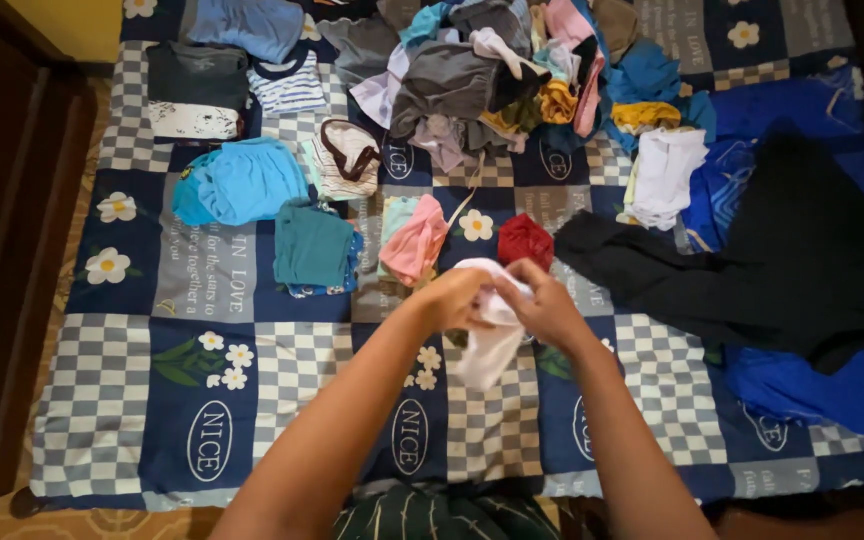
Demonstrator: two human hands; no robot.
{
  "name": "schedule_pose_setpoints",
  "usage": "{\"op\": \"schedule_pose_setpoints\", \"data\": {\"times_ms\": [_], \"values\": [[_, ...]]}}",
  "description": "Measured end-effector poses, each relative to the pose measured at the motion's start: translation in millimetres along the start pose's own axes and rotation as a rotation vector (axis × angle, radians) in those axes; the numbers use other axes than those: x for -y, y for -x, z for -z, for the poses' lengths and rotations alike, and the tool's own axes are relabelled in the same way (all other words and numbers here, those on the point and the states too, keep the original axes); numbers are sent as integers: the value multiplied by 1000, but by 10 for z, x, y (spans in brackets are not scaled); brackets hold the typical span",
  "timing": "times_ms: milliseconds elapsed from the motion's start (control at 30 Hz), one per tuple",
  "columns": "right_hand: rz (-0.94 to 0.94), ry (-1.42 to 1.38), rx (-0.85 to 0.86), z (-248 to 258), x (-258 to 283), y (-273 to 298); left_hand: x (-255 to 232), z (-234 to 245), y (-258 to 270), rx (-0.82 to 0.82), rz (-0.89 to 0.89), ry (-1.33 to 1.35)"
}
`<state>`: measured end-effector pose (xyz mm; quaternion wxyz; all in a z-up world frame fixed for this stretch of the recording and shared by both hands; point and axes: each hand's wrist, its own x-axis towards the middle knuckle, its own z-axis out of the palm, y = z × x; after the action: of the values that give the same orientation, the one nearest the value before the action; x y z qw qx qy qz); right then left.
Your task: Folding various items of laundry including shirts and underwear on a bed.
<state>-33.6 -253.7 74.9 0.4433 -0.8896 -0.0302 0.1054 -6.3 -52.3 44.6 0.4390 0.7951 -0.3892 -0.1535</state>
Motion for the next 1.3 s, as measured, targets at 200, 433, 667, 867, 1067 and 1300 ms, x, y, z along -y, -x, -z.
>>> {"op": "schedule_pose_setpoints", "data": {"times_ms": [200,433,667,867,1067,1300], "values": [[73,-22,-42,270,163,66,155,-88,-281,-63,893,1376],[88,-179,-10,485,-887,22,-428,-210,-741,-250,528,9],[-1,-338,98,1262,-1101,-45,-102,-806,-1665,-218,358,-38],[40,43,54,1811,-2155,-638,-10,-862,-2856,74,424,-148],[14,242,6,2444,-2552,-1379,563,-1053,-3855,157,591,-447],[28,288,-412,3598,-2781,-2448,886,-828,-5323,-510,-48,-317]]}}
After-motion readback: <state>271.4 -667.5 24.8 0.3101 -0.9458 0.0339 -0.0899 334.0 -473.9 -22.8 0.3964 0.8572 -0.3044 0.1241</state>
